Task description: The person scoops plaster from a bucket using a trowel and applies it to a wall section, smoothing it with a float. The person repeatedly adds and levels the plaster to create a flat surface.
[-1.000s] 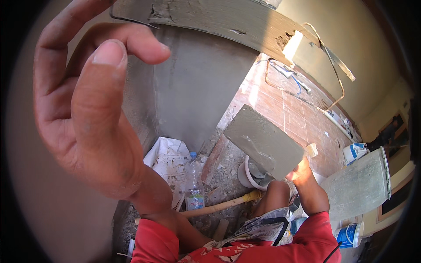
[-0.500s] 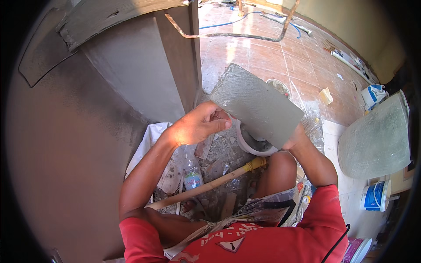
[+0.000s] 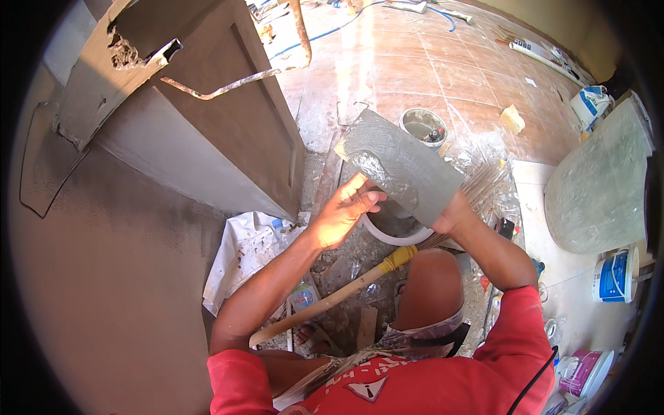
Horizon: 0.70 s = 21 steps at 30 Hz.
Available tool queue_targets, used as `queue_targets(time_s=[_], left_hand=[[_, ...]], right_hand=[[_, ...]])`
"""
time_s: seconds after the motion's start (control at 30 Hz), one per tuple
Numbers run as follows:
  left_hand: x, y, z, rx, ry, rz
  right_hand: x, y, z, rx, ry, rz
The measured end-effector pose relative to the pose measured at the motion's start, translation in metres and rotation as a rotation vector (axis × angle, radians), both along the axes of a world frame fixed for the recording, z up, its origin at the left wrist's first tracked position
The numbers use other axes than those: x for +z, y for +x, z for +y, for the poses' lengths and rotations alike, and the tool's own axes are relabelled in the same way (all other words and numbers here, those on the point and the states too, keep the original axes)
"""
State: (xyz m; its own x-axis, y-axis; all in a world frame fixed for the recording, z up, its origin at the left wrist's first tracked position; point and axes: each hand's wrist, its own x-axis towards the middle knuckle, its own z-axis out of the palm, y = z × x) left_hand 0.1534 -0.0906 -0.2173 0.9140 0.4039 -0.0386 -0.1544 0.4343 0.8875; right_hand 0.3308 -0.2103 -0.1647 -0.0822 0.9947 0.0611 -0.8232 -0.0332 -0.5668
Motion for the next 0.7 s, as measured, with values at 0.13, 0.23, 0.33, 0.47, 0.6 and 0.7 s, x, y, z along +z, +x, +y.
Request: queue_targets(time_s=[0.13, 0.23, 0.33, 0.47, 0.6, 0.7], left_hand=[[-0.001, 0.030, -0.004, 0.021, -0.182, -0.263], [-0.009, 0.040, 0.000, 0.081, -0.289, -0.328], [-0.016, 0.043, -0.005, 0.088, -0.452, -0.443], [-0.033, 0.028, 0.008, 0.232, -0.381, -0.388], [-0.062, 0.010, 0.025, 0.356, -0.644, -0.403], [-0.089, 0.002, 0.023, 0.520, -0.619, -0.228]], right_hand=[[-0.043, 0.000, 0.002, -0.025, -0.038, 0.242], [-0.057, 0.002, 0.005, 0.026, -0.056, 0.262], [-0.068, 0.001, 0.010, -0.047, -0.187, 0.094], [-0.071, 0.044, 0.014, -0.169, -0.160, -0.909], [-0.136, 0.102, 0.010, -0.377, -0.132, -2.117], [-0.155, 0.096, 0.007, 0.222, -0.362, -2.358]])
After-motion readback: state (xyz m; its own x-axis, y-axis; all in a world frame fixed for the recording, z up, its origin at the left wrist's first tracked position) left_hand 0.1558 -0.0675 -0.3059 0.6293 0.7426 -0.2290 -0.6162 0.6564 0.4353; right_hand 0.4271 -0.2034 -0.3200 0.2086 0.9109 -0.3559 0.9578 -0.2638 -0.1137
